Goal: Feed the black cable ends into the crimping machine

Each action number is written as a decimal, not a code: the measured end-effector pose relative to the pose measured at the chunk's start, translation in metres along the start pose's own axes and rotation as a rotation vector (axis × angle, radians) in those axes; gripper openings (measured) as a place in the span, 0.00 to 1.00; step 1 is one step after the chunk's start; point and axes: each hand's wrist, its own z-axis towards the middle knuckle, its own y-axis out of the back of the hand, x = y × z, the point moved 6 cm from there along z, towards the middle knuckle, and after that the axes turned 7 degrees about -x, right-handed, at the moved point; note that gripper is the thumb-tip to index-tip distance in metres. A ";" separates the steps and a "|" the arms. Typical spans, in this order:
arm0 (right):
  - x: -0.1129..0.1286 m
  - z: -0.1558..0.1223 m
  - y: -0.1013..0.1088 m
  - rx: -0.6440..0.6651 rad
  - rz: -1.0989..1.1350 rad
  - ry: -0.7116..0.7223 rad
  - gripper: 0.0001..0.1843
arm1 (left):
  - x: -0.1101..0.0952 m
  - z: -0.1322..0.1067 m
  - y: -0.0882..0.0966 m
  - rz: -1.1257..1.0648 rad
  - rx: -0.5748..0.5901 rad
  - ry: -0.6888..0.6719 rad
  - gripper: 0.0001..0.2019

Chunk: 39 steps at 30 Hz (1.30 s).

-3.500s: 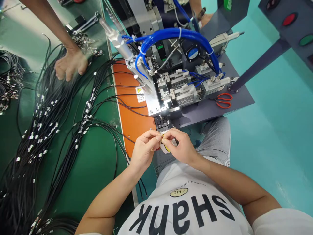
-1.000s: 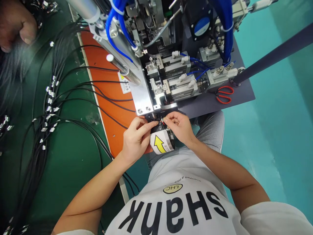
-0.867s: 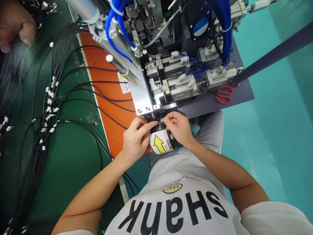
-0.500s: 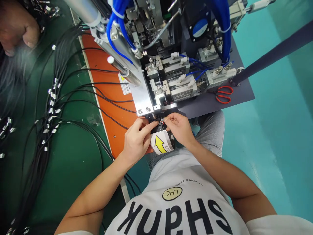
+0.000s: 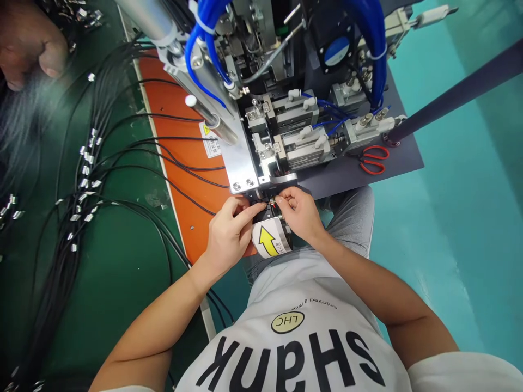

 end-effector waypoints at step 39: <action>0.050 -0.023 0.008 -0.129 -0.500 0.599 0.06 | 0.000 0.003 0.000 -0.043 0.021 -0.001 0.13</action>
